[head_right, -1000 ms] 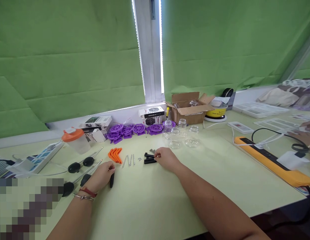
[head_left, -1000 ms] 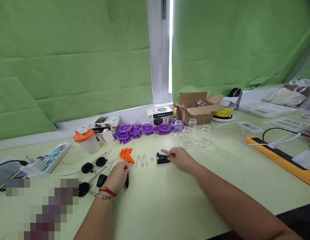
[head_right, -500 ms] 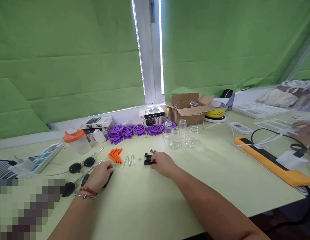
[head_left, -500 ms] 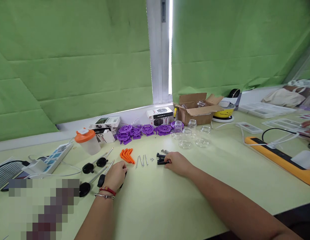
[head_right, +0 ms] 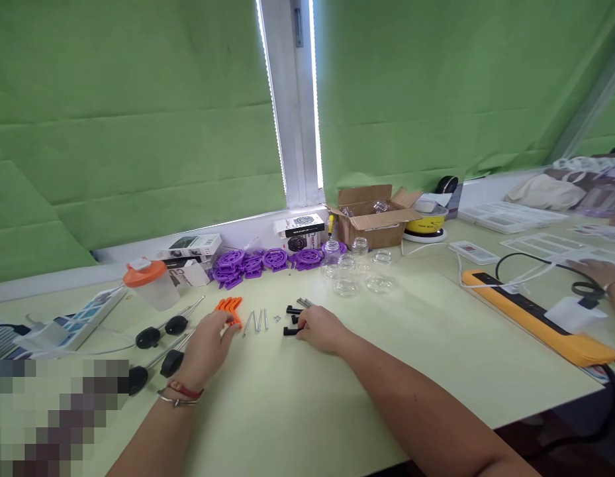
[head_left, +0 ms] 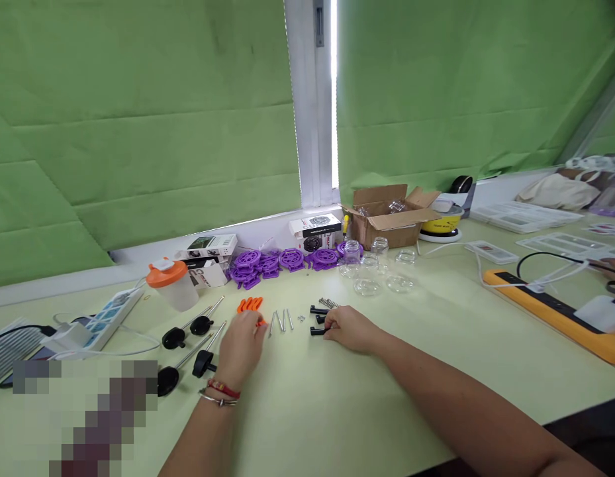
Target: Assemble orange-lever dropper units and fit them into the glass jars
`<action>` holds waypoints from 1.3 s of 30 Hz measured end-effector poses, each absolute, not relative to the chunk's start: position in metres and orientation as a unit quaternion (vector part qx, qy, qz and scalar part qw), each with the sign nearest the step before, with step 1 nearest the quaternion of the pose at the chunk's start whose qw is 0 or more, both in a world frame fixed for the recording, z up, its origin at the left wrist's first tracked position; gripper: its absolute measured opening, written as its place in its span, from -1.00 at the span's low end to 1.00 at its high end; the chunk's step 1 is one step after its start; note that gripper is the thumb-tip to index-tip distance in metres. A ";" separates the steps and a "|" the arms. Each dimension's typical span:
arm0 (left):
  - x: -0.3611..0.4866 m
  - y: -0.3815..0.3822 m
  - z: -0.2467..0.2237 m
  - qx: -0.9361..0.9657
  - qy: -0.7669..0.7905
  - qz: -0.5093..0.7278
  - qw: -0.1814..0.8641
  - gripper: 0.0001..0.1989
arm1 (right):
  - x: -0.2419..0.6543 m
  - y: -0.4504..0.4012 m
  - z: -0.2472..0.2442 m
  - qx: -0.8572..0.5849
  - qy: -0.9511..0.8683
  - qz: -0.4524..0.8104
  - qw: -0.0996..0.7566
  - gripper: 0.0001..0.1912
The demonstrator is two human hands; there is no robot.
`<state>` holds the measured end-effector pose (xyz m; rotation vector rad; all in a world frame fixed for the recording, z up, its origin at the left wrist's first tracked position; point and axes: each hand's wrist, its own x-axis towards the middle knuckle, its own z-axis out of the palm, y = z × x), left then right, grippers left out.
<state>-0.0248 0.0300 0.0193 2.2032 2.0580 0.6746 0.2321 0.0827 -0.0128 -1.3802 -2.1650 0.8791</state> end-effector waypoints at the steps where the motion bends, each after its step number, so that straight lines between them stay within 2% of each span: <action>1: -0.016 0.028 0.017 0.722 0.639 0.261 0.052 -0.85 | 0.230 0.082 -0.013 -0.487 -0.765 0.359 0.222 -0.94; 5: 0.018 0.019 0.004 0.729 0.532 0.350 0.252 -0.62 | 0.221 0.073 -0.017 -0.403 -0.717 0.503 0.265 -0.91; 8: 0.031 0.015 -0.003 0.696 0.507 0.364 0.355 -0.75 | 0.216 0.068 -0.020 -0.349 -0.731 0.521 0.268 -0.89; 10: 0.032 0.015 -0.003 0.678 0.508 0.370 0.382 -0.79 | 0.216 0.069 -0.020 -0.339 -0.755 0.499 0.257 -0.87; 12: 0.030 0.016 -0.003 0.671 0.516 0.378 0.376 -0.80 | 0.220 0.075 -0.018 -0.359 -0.778 0.437 0.275 -0.85; 15: 0.026 0.017 -0.001 0.671 0.532 0.381 0.348 -0.78 | 0.230 0.094 -0.012 -0.445 -0.788 0.263 0.336 -0.80; 19: 0.027 0.015 0.002 0.680 0.539 0.359 0.343 -0.78 | 0.240 0.121 -0.012 -0.505 -0.802 0.133 0.290 -0.75; 24: 0.029 0.014 0.005 0.700 0.540 0.333 0.327 -0.79 | 0.241 0.134 -0.021 -0.491 -0.831 0.106 0.237 -0.82; 39: 0.026 0.015 0.006 0.717 0.537 0.312 0.317 -0.78 | 0.239 0.130 -0.022 -0.469 -0.856 0.088 0.198 -0.81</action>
